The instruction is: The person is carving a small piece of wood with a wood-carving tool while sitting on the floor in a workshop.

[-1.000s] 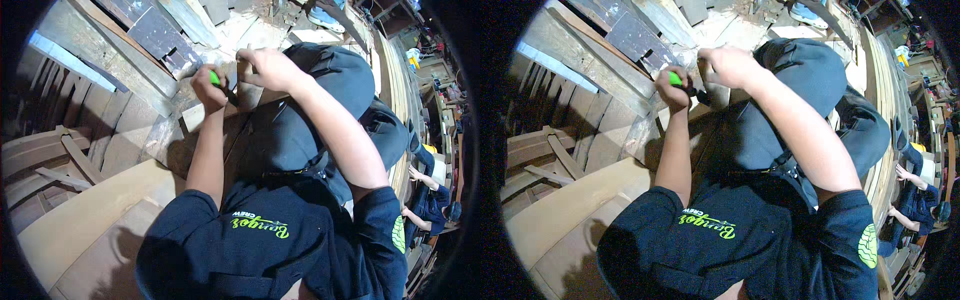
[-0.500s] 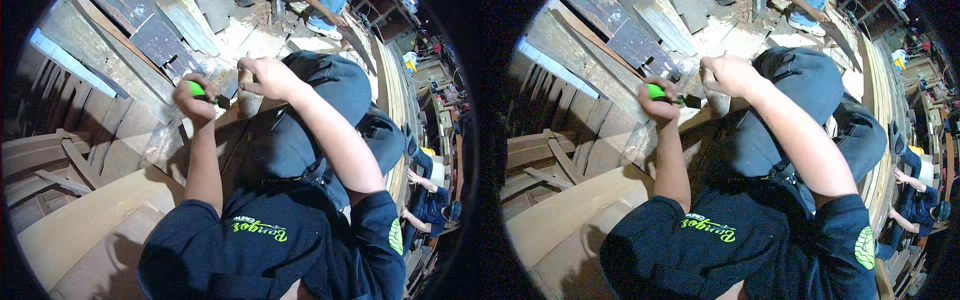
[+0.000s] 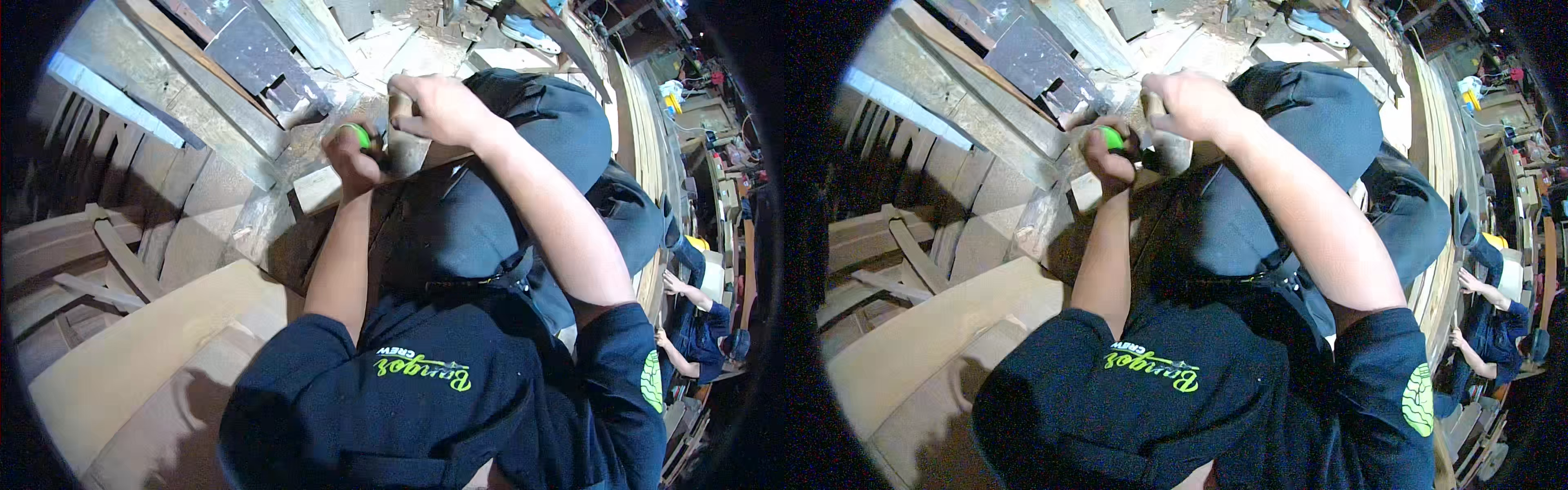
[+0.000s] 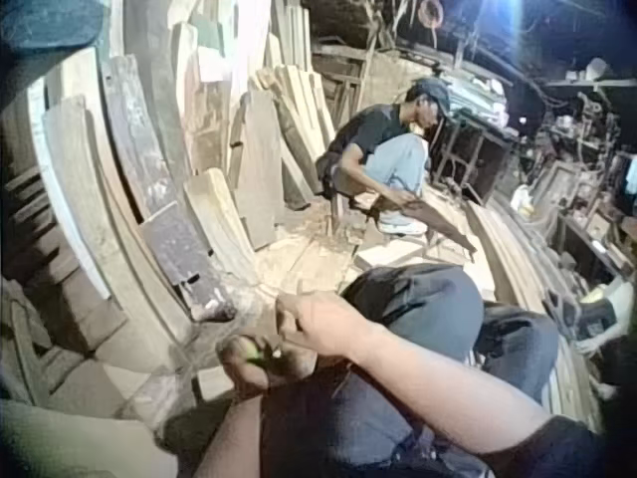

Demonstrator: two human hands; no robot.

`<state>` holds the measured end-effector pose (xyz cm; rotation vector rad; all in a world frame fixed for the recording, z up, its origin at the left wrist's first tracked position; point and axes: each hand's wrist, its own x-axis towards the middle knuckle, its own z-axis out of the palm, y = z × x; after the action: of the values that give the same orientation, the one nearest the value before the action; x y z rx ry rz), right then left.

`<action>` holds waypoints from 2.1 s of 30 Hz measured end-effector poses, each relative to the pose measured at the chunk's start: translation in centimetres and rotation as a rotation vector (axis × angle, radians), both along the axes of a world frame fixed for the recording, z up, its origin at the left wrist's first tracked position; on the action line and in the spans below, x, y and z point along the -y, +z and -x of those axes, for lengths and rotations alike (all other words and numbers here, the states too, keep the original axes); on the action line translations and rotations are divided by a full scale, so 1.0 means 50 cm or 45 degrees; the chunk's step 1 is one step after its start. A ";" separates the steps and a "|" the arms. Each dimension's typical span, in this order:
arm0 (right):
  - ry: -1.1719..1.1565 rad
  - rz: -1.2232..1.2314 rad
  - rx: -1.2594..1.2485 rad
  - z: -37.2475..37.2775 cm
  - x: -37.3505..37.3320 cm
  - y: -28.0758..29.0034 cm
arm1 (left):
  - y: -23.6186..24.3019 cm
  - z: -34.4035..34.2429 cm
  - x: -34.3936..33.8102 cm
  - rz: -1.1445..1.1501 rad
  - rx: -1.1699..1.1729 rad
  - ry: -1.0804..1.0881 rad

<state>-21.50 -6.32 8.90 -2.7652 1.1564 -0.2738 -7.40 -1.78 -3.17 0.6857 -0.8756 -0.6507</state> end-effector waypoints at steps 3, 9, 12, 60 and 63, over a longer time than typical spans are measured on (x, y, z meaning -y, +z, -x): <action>-0.015 -0.012 -0.028 0.007 -0.006 -0.011 | 0.012 0.010 0.010 -0.034 0.155 0.025; 0.018 0.013 0.026 0.012 -0.007 -0.021 | 0.056 -0.051 -0.022 0.103 -0.514 -0.256; 0.034 0.085 0.065 0.003 0.001 -0.005 | 0.000 0.017 -0.013 -0.029 -0.021 -0.070; 0.000 -0.006 0.046 0.034 0.001 -0.005 | -0.047 0.031 -0.008 -0.029 -0.349 -0.386; -0.001 0.014 0.030 0.029 0.014 -0.009 | -0.023 0.007 -0.002 0.007 -0.360 -0.402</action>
<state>-22.94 -7.01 8.46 -2.7631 1.1534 -0.3133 -7.75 -1.69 -4.32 0.4383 -0.7265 -1.0016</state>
